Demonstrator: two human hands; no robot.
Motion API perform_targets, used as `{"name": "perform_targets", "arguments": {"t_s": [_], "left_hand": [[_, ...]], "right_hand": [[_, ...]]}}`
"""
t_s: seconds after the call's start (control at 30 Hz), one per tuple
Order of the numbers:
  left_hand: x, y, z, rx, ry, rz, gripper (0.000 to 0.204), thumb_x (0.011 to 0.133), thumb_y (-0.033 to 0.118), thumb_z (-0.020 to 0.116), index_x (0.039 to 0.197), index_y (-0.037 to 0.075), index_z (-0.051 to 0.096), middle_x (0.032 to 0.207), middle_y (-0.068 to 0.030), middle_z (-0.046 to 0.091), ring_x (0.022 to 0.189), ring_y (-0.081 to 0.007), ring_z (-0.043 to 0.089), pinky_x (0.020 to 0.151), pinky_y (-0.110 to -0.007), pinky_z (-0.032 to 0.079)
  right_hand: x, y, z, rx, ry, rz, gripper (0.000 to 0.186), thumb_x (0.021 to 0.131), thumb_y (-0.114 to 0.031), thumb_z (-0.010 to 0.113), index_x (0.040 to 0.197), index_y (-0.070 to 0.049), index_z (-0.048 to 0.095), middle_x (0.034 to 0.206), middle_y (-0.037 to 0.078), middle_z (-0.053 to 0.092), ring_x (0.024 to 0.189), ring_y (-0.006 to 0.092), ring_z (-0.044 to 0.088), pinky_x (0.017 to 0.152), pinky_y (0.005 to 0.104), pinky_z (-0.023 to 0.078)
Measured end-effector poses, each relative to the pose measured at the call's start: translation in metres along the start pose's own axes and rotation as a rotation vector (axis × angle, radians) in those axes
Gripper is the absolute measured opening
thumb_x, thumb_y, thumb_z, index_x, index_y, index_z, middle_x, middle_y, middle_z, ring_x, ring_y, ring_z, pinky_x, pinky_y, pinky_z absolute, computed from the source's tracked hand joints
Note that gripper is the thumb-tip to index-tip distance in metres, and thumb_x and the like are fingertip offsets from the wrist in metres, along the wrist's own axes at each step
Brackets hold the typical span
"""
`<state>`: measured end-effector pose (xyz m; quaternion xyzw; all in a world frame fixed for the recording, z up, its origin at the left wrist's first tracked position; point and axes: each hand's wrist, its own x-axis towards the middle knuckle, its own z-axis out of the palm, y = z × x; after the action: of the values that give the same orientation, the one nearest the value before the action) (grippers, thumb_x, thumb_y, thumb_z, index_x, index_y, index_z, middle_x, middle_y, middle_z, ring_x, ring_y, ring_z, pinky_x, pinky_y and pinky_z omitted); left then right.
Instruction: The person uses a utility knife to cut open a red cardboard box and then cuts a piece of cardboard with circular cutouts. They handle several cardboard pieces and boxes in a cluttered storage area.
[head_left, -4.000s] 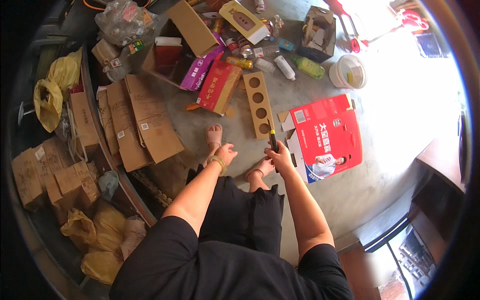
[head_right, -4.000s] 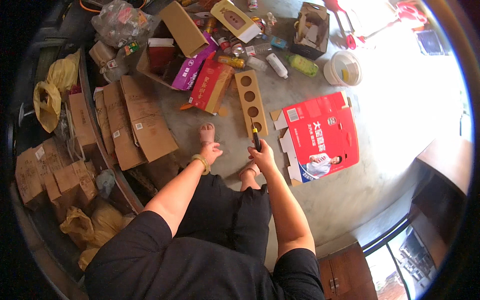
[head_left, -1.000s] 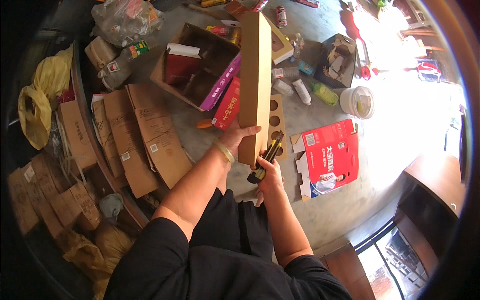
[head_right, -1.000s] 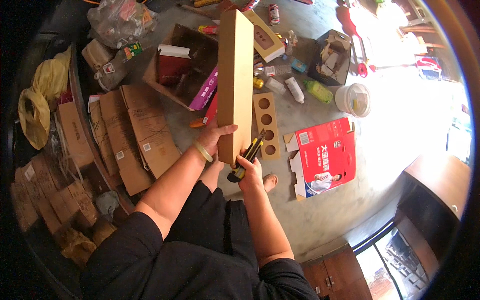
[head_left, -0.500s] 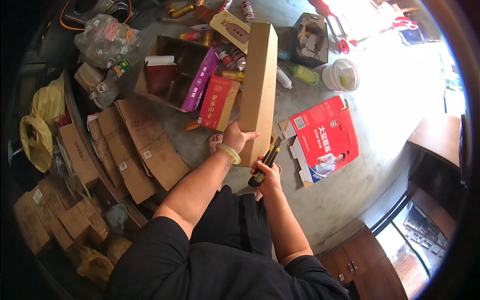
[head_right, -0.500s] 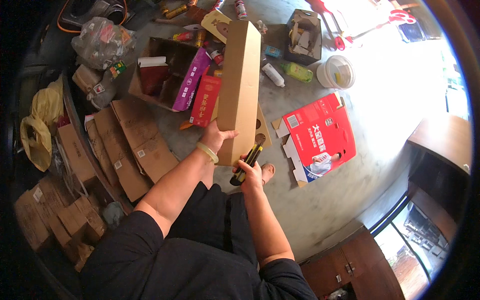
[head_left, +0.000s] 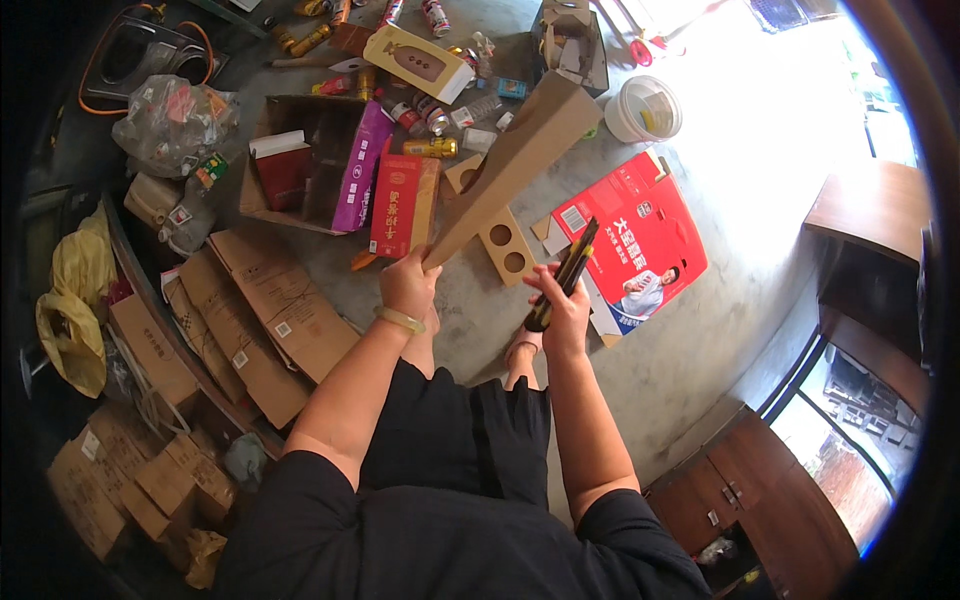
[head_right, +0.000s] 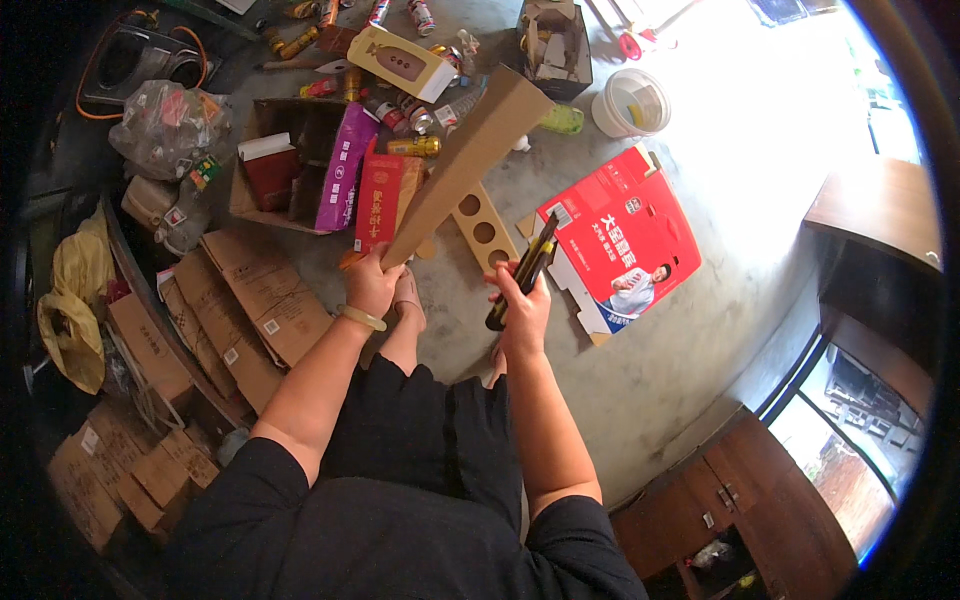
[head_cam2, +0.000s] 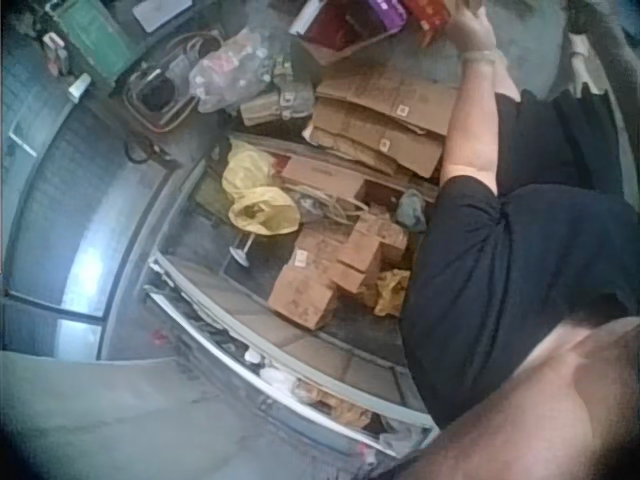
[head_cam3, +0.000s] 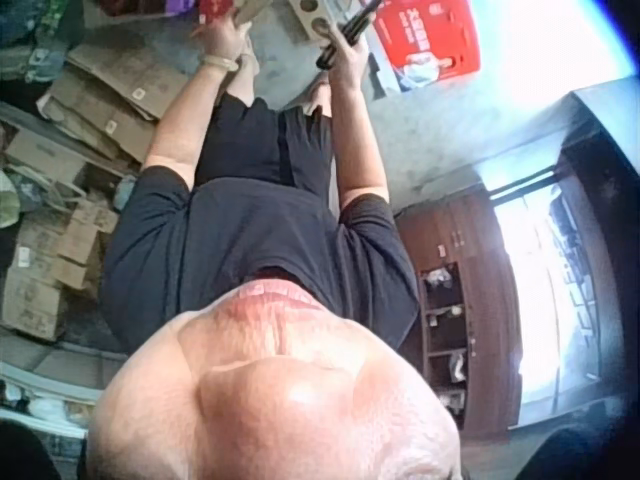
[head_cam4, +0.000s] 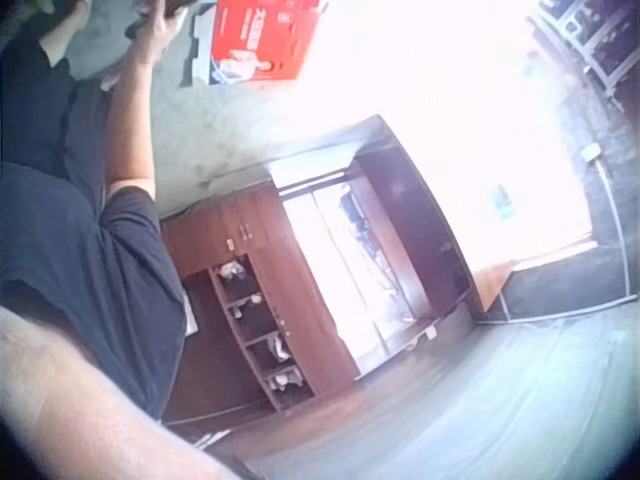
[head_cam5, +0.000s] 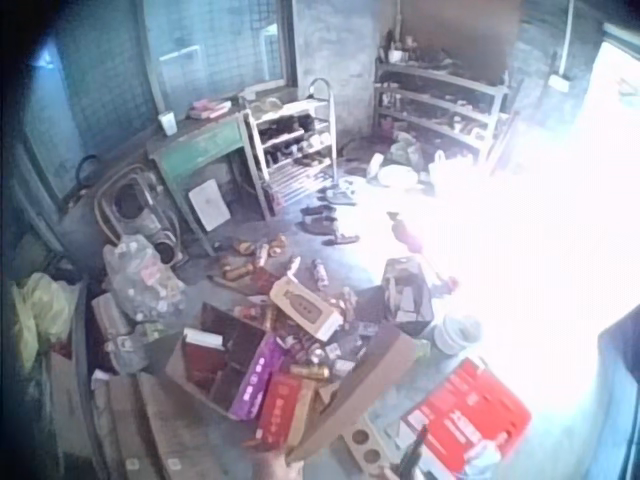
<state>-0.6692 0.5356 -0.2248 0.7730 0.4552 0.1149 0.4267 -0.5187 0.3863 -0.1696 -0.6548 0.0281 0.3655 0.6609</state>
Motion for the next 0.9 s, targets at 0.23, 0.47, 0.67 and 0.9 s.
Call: {"name": "perform_targets", "arguments": {"t_s": [0.23, 0.47, 0.67, 0.9], "left_hand": [[-0.014, 0.011, 0.012, 0.356, 0.053, 0.21, 0.023, 0.076, 0.012, 0.059, 0.099, 0.011, 0.057, 0.113, -0.0084, 0.057, 0.094, -0.0279, 0.059, 0.076, -0.037, 0.048], [-0.02, 0.015, 0.022, 0.493, 0.136, 0.42, 0.018, 0.079, 0.009, 0.054, 0.097, 0.007, 0.053, 0.13, -0.014, 0.041, 0.12, -0.0283, 0.042, 0.082, -0.036, 0.048], [-0.029, 0.028, 0.011, 0.378, -0.055, 0.437, 0.038, 0.073, 0.017, 0.066, 0.105, 0.005, 0.051, 0.131, -0.0172, 0.039, 0.121, -0.029, 0.04, 0.089, -0.039, 0.042], [0.001, 0.03, -0.02, 0.052, 0.068, 0.333, 0.067, 0.068, 0.027, 0.072, 0.123, 0.003, 0.041, 0.128, -0.0202, 0.043, 0.116, -0.0352, 0.043, 0.095, -0.038, 0.038]], "right_hand": [[0.02, -0.001, 0.044, 0.214, 0.131, -0.13, 0.03, 0.08, -0.015, 0.065, 0.102, -0.001, 0.05, 0.093, 0.008, 0.057, 0.086, 0.0169, 0.058, 0.058, 0.0257, 0.045], [0.044, 0.013, 0.054, 0.314, 0.328, -0.013, 0.031, 0.075, -0.014, 0.07, 0.097, -0.004, 0.051, 0.086, 0.003, 0.057, 0.069, 0.0127, 0.054, 0.053, 0.0257, 0.042], [0.056, 0.024, 0.033, 0.211, 0.226, -0.07, 0.023, 0.076, -0.01, 0.067, 0.096, -0.001, 0.057, 0.086, 0.005, 0.061, 0.074, 0.015, 0.058, 0.065, 0.0281, 0.046], [0.045, 0.016, 0.018, 0.245, -0.035, -0.032, 0.033, 0.075, -0.009, 0.067, 0.104, 0.0, 0.054, 0.098, 0.005, 0.06, 0.088, 0.0152, 0.056, 0.079, 0.0283, 0.043]]}}
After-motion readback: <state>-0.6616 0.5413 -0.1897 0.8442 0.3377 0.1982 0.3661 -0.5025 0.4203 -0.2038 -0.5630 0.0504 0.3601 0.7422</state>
